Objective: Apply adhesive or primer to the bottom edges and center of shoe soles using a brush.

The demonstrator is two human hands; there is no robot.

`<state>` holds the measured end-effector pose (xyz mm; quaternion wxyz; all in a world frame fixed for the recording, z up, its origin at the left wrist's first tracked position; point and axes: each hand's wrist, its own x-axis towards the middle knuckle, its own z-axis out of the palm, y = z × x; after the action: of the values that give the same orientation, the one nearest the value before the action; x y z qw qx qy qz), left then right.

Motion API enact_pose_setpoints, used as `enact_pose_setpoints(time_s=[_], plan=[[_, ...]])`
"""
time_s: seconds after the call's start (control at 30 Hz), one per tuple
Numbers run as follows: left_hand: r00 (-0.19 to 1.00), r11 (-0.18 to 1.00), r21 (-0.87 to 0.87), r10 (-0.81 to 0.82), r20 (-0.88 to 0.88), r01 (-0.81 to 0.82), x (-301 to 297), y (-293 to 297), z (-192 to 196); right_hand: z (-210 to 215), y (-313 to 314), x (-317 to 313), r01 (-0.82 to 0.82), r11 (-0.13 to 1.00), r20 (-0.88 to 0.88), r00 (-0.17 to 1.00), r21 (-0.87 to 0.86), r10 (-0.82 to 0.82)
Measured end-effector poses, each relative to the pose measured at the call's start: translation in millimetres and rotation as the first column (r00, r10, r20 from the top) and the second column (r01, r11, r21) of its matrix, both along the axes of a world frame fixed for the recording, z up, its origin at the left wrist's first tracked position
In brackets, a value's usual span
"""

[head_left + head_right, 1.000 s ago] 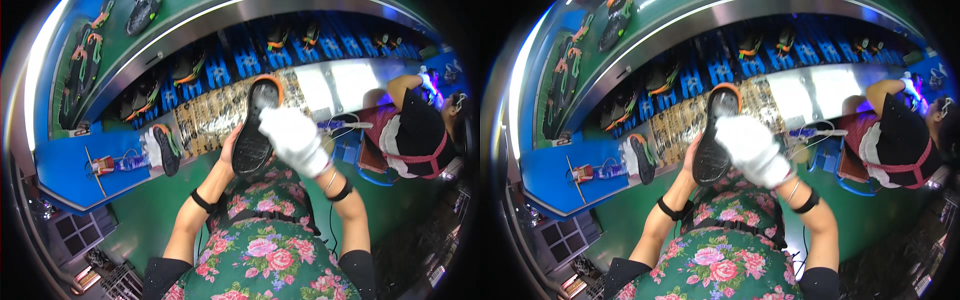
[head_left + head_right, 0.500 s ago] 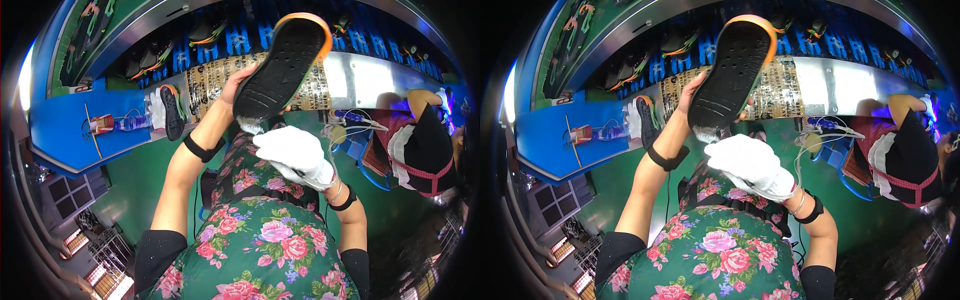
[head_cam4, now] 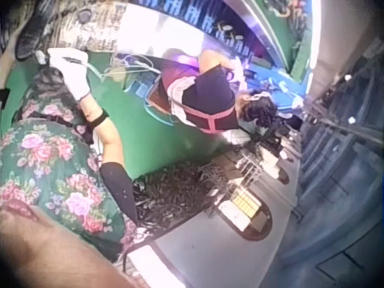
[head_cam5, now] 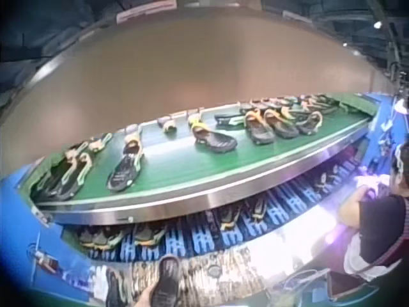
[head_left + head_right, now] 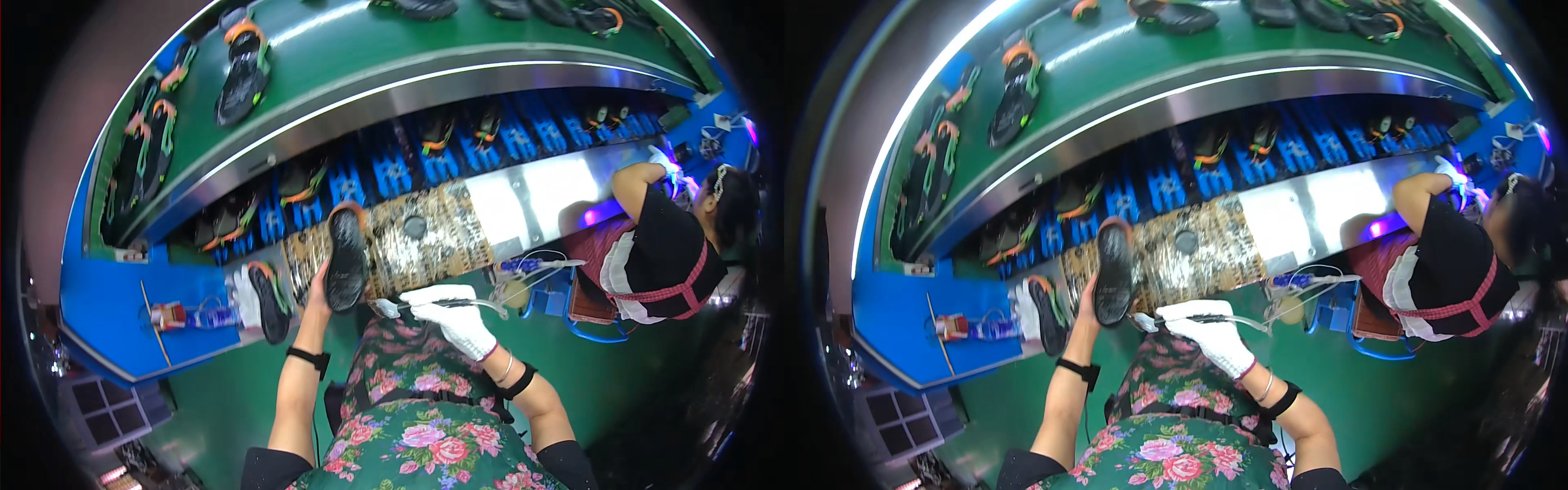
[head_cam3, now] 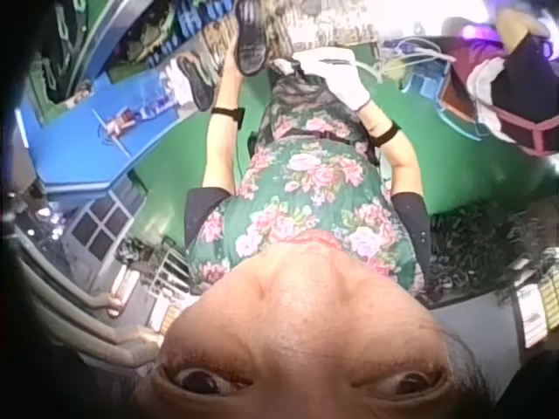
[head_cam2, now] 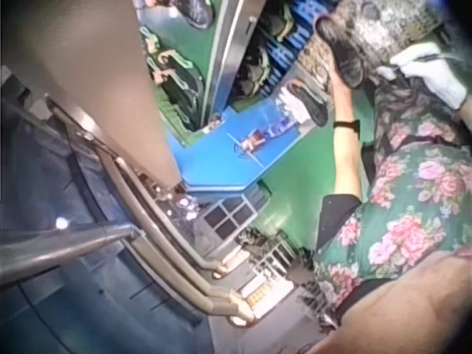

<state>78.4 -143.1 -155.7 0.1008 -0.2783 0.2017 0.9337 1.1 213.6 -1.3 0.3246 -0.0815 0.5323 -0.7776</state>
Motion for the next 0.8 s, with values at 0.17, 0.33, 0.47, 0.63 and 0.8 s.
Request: enact_pose_setpoints(time_s=[0.17,0.33,0.47,0.63,0.8], plan=[[0.94,0.908,-0.418,0.106,0.323,0.041,50,-56,-33,-38,-1,-6,0.039,0.999,-0.008,0.999,0.008,-0.039],[0.907,0.225,-0.91,0.162,0.388,0.349,15,-27,34,-63,1,-4,0.113,0.993,-0.045,0.992,-0.028,-0.114],[0.937,-0.083,-0.981,-0.321,-0.139,-0.174,-103,45,137,-67,9,-4,0.226,0.972,0.091,0.971,-0.061,-0.22],[0.644,-0.141,-0.686,-0.516,-0.565,-0.714,-334,134,250,-58,16,-9,0.375,0.922,0.137,0.922,-0.094,-0.361],[0.904,-0.533,-0.739,-0.342,-0.256,-0.411,-466,135,288,-47,18,-12,0.455,0.881,0.171,0.886,-0.133,-0.432]])
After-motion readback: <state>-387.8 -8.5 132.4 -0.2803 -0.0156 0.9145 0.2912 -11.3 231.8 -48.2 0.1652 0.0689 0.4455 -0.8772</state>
